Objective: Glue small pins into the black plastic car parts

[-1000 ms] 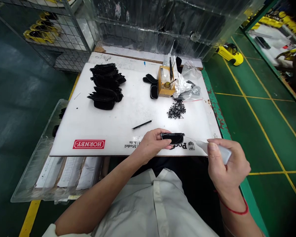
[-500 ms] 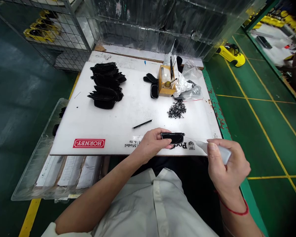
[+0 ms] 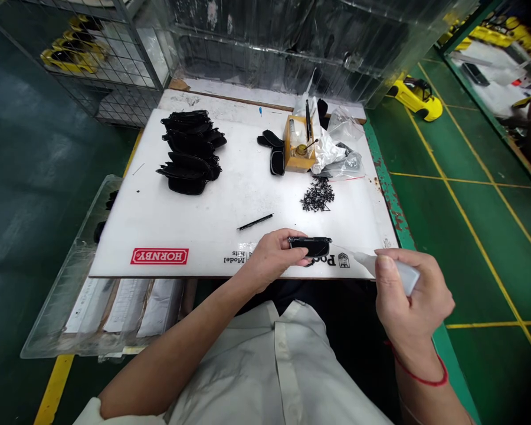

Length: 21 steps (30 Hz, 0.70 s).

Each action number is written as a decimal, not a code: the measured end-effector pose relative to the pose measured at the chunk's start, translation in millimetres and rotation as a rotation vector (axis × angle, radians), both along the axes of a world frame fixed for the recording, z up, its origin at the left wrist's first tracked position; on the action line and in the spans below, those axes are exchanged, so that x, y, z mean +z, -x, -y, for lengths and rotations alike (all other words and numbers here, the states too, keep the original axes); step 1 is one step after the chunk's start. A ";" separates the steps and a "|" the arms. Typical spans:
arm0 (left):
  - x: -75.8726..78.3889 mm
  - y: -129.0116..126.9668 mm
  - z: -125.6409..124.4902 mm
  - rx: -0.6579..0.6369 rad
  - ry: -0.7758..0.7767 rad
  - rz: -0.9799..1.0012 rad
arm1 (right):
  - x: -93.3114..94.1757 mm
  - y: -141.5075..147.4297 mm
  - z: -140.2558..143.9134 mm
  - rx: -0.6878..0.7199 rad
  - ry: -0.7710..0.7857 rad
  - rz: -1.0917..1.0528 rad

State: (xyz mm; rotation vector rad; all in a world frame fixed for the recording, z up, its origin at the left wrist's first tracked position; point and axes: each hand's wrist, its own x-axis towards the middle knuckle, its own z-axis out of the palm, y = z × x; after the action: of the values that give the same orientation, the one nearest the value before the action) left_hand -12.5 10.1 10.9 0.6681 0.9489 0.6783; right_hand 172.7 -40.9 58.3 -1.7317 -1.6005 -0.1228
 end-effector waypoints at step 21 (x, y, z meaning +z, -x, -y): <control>0.7 0.2 -0.2 0.006 0.004 0.017 | 3.5 -1.3 -0.6 -0.031 0.011 -0.059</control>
State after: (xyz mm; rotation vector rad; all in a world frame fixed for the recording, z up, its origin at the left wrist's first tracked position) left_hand -12.7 10.3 11.6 0.6545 0.9367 0.6865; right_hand 174.0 -40.4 61.8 -1.7538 -1.5348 -0.0776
